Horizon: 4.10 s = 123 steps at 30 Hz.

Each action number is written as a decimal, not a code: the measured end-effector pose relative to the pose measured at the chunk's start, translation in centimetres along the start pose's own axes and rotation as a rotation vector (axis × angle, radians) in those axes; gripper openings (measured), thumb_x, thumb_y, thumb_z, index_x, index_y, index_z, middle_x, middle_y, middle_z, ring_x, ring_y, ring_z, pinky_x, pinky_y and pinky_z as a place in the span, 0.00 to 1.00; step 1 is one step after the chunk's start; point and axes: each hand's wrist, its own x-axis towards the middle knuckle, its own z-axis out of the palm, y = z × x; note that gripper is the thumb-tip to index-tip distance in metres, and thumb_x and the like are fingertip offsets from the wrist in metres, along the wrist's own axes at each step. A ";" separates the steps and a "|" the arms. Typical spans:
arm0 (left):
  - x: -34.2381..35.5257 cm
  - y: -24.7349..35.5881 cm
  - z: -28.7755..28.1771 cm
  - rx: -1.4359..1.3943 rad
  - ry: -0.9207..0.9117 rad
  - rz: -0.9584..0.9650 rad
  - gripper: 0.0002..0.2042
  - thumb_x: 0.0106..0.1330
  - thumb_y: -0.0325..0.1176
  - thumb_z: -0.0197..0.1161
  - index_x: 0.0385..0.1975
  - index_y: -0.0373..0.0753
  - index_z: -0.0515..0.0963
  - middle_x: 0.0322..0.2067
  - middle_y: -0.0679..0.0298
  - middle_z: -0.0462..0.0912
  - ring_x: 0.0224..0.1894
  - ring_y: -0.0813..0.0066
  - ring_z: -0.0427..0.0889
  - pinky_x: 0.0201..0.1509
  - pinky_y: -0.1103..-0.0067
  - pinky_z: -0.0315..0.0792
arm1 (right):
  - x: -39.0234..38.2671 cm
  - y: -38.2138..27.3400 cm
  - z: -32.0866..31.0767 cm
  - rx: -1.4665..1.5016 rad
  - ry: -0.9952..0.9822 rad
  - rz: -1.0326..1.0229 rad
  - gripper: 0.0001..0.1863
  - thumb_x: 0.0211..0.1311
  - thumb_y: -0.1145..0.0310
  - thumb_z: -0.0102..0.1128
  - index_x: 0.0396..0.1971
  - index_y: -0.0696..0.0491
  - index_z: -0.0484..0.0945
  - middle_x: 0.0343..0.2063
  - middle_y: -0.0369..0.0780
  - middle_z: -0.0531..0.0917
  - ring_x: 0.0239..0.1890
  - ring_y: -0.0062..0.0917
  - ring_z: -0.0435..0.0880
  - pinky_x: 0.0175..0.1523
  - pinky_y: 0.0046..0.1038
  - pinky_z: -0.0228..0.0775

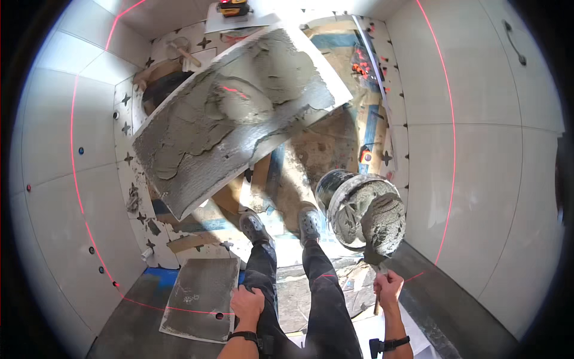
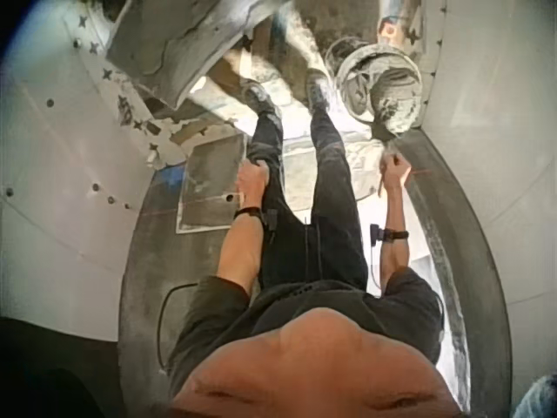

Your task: Applying mortar to a large tile and preparing it for wall installation.

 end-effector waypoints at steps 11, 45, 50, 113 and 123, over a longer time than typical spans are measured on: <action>0.3 -2.6 -1.5 -0.167 -0.143 -0.124 0.21 0.61 0.46 0.58 0.43 0.32 0.80 0.46 0.47 0.81 0.47 0.46 0.84 0.53 0.58 0.76 | 2.1 -12.5 14.7 -0.522 -0.158 -0.531 0.16 0.53 0.68 0.69 0.22 0.62 0.72 0.14 0.33 0.65 0.20 0.14 0.61 0.25 0.26 0.55; 4.1 -5.9 -4.5 -0.528 -0.234 -0.358 0.25 0.65 0.49 0.58 0.47 0.31 0.81 0.49 0.45 0.80 0.52 0.45 0.82 0.59 0.58 0.75 | 10.4 -25.5 46.2 -1.728 -0.050 -1.185 0.08 0.67 0.68 0.52 0.37 0.56 0.76 0.31 0.50 0.87 0.32 0.42 0.90 0.34 0.42 0.83; 3.5 -4.9 -5.8 -0.505 -0.271 -0.403 0.25 0.65 0.49 0.58 0.49 0.31 0.78 0.50 0.45 0.79 0.52 0.46 0.82 0.59 0.59 0.75 | 13.5 -27.8 43.0 -1.600 0.028 -1.028 0.08 0.65 0.67 0.55 0.35 0.56 0.78 0.30 0.52 0.87 0.35 0.45 0.90 0.38 0.43 0.83; 2.1 0.9 -5.7 -0.350 -0.300 -0.325 0.28 0.65 0.50 0.59 0.54 0.30 0.74 0.53 0.44 0.76 0.50 0.46 0.84 0.57 0.59 0.77 | 4.7 -28.4 41.3 -1.629 -0.358 -1.030 0.07 0.67 0.69 0.52 0.32 0.56 0.75 0.28 0.51 0.87 0.31 0.45 0.89 0.37 0.43 0.82; 1.5 -0.6 -5.0 -0.407 -0.329 -0.355 0.28 0.65 0.50 0.60 0.54 0.30 0.73 0.53 0.44 0.76 0.52 0.46 0.83 0.58 0.59 0.76 | 8.1 -26.8 37.8 -1.643 -0.365 -0.811 0.15 0.66 0.61 0.53 0.33 0.60 0.78 0.32 0.58 0.86 0.37 0.56 0.87 0.45 0.51 0.80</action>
